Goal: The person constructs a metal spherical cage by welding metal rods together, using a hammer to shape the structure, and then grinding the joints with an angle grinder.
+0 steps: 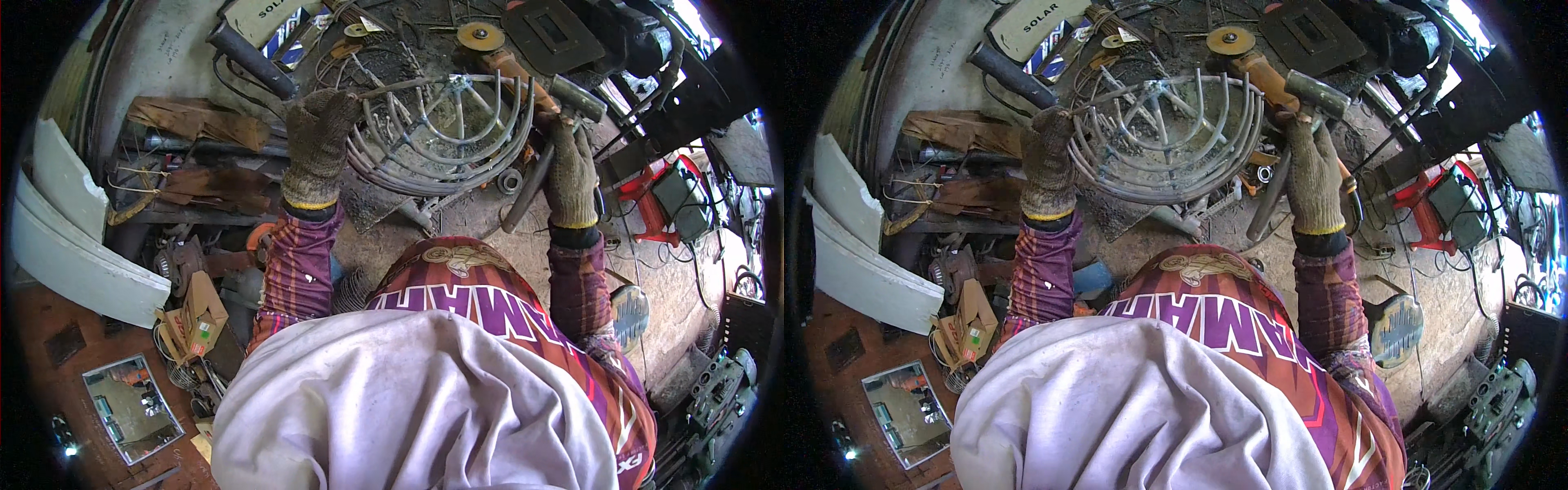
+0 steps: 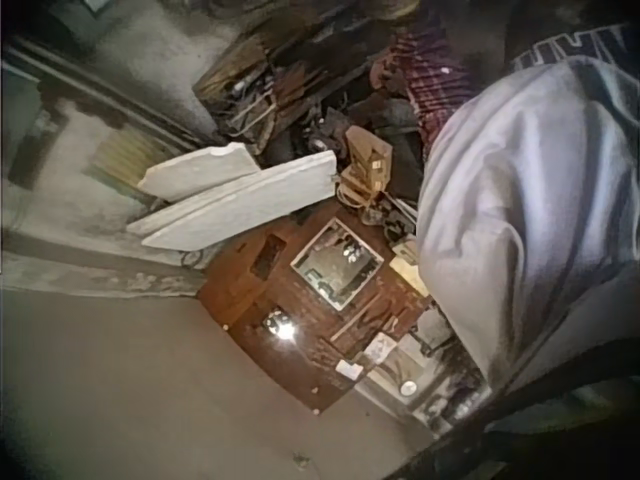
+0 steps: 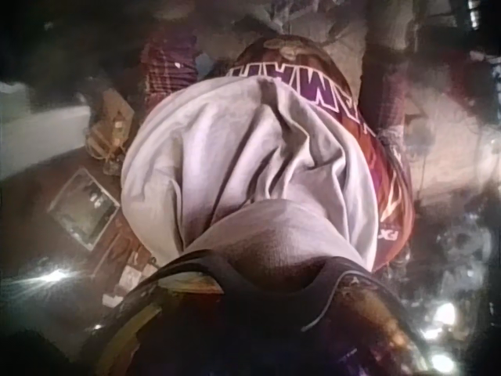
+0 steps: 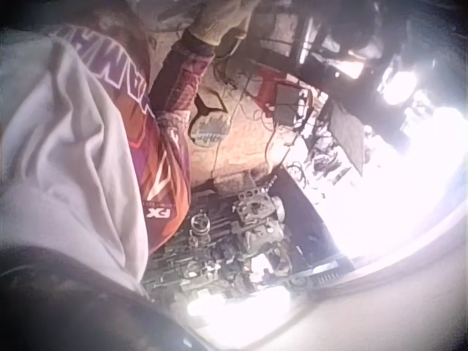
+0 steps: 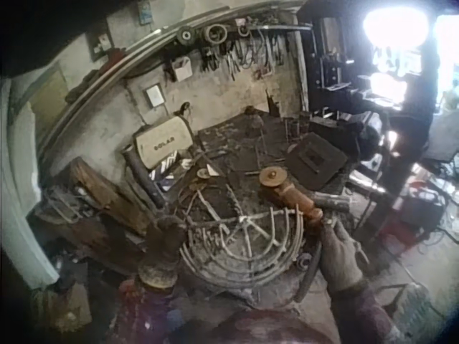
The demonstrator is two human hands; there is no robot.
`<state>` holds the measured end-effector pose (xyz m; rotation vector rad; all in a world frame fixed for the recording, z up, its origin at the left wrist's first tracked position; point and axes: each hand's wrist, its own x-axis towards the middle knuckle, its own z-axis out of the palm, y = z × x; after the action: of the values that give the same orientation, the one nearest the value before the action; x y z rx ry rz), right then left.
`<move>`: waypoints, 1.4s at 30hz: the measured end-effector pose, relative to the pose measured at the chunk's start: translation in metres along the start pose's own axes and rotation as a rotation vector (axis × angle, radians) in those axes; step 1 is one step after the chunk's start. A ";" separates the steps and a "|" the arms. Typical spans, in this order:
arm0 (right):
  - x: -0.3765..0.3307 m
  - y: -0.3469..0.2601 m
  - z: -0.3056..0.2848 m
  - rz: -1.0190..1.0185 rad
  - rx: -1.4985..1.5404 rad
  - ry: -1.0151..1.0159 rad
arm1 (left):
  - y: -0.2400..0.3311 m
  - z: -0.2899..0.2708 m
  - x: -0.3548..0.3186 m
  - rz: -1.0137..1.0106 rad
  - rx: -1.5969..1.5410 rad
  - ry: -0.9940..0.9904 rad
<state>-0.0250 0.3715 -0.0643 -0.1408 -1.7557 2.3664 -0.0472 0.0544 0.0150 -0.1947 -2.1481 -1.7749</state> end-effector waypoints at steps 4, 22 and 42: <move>0.008 0.023 -0.008 -0.034 -0.148 -0.074 | -0.024 -0.013 0.002 -0.064 -0.056 -0.062; 0.005 0.061 0.000 -0.093 -0.129 -0.046 | 0.012 0.007 -0.008 -0.044 0.349 -0.126; 0.007 0.117 -0.025 0.252 0.956 -0.483 | 0.068 0.012 -0.005 -0.222 0.088 -0.618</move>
<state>-0.0386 0.3640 -0.1836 0.3948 -0.5439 3.3319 -0.0227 0.0812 0.0739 -0.5652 -2.7587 -1.9138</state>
